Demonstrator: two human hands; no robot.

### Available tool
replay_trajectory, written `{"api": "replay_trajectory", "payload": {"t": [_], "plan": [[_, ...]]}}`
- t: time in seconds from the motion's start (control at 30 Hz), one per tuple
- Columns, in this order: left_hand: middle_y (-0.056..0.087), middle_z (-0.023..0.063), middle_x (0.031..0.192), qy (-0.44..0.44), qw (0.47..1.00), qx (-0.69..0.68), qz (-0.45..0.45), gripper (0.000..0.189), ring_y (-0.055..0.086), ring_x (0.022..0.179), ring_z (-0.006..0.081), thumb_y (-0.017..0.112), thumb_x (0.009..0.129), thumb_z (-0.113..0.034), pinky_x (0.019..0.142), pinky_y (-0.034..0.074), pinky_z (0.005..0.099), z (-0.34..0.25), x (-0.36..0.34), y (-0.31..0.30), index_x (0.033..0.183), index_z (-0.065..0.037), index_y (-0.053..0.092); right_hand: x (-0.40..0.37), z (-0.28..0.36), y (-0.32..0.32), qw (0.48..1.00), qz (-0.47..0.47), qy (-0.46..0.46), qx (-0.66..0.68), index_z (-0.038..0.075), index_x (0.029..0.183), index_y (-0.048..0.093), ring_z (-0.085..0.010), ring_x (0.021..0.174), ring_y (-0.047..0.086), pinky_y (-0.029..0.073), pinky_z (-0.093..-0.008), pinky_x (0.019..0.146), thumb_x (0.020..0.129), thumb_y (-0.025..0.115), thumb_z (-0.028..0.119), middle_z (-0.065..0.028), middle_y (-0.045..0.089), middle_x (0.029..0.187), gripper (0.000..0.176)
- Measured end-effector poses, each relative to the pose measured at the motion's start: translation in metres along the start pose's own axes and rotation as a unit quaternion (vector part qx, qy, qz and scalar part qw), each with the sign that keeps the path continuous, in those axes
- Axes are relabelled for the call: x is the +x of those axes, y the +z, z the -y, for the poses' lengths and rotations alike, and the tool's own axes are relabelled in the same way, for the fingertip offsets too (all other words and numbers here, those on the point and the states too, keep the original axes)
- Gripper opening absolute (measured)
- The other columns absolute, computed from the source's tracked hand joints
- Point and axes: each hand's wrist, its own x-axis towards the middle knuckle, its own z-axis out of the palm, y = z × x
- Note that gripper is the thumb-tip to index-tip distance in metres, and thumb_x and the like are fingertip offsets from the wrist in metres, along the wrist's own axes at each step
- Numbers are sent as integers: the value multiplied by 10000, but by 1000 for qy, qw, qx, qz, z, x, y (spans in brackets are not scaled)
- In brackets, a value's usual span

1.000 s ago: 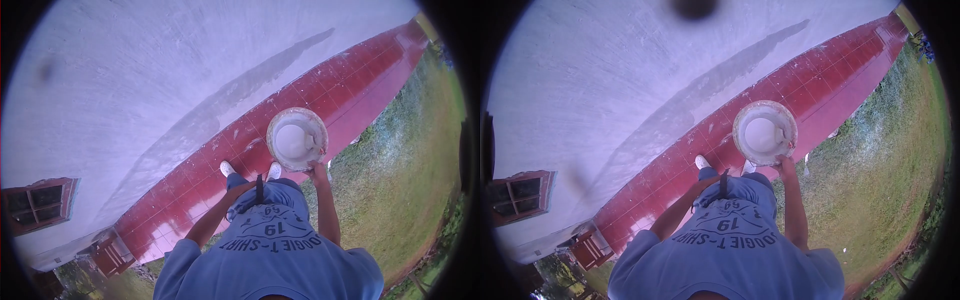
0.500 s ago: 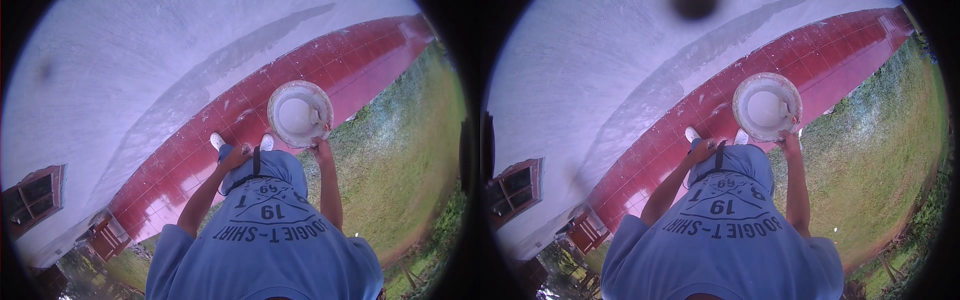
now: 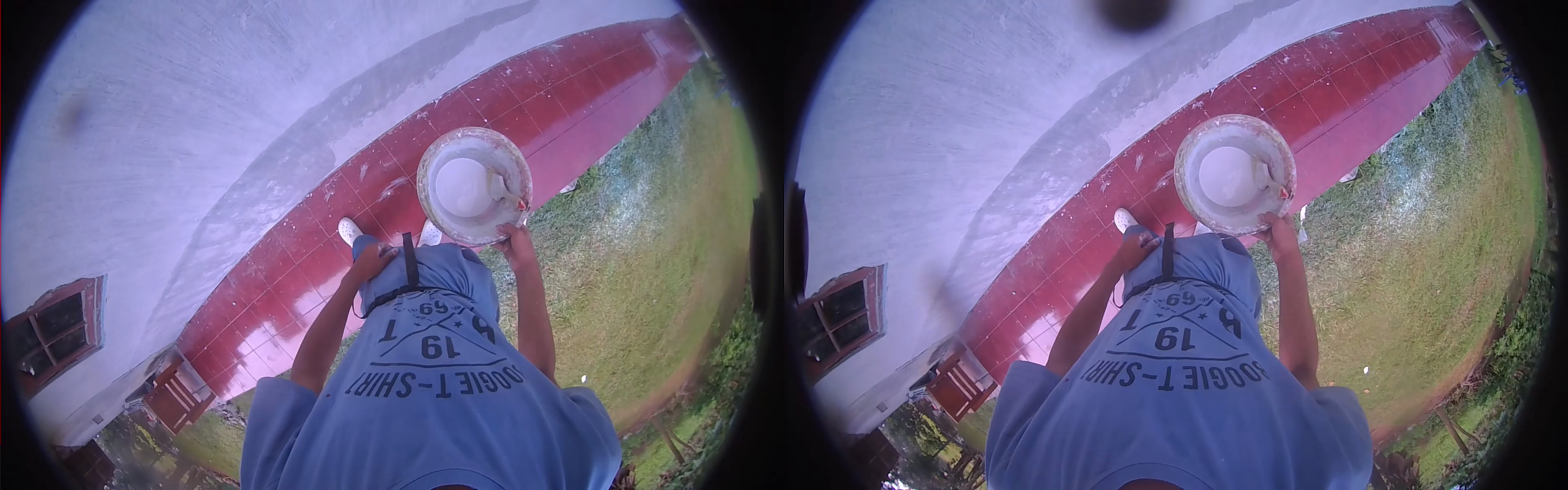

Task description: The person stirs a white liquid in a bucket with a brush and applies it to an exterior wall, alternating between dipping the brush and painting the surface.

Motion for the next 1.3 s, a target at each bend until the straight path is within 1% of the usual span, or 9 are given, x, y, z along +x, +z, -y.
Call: {"api": "replay_trajectory", "payload": {"t": [0.13,0.27,0.37,0.53,0.7,1.07,1.13,1.2,1.3], "plan": [[674,231,1036,18,997,69,-27,490,660,921,369,597,930,-447,813,491,439,-31,-6,3,1148,-8,605,-21,13,14,999,44,-16,-7,-80,1300,427,-332,1032,658,619,-463,843,831,565,-12,-209,583,1202,494],[479,218,1432,100,962,-254,-15,496,438,1353,305,485,1023,-354,1130,321,375,-78,-42,11,1427,-68,464,-32,18,19,997,75,-15,13,-88,1303,427,-335,1037,656,618,-451,837,833,554,-19,-214,584,1208,491],[356,194,1537,60,974,-92,199,503,327,1437,290,413,1045,-318,1192,221,354,-83,-56,17,1507,-125,372,-44,23,26,995,94,-6,27,-99,1299,427,-331,1042,655,613,-457,839,834,546,-26,-213,586,1208,485],[309,164,1565,37,976,-52,209,640,327,1424,335,341,1035,-501,1190,221,471,-112,-48,-8,1526,-91,314,-50,38,26,992,128,-5,11,-109,1305,410,-335,1040,654,601,-461,863,832,533,-37,-222,583,1212,494],[355,218,1504,96,815,-572,-6,675,524,1252,377,437,1006,-468,949,480,573,-150,-48,-29,1533,-110,216,-61,48,30,991,134,12,-6,-106,1297,418,-320,1042,652,600,-431,856,846,536,-25,-214,591,1200,473],[667,220,1056,-85,910,-273,-301,521,666,967,309,692,747,-180,806,514,399,-170,7,21,1175,93,574,-24,45,7,973,138,11,-187,-21,1339,436,-286,1020,646,580,-417,773,828,683,151,-210,572,1236,592],[669,241,1043,-95,902,-270,-322,512,672,955,323,679,723,-169,805,510,410,-178,14,23,1152,95,587,-16,55,9,953,111,-51,-278,5,1349,443,-292,999,642,561,-430,773,804,738,210,-220,580,1205,653],[686,253,974,-105,911,-219,-334,430,687,895,350,656,718,-139,781,513,420,-184,20,16,1078,95,635,-1,61,15,653,-135,-472,-577,78,1391,433,-324,953,622,513,-465,812,722,820,314,-222,580,1129,808],[698,185,971,-123,939,-151,-282,424,696,841,252,612,743,-68,727,522,383,-202,16,7,1142,74,639,10,87,30,645,-59,-394,-652,105,1281,536,-340,1000,626,488,-490,847,715,816,358,-164,617,1070,680]]}}
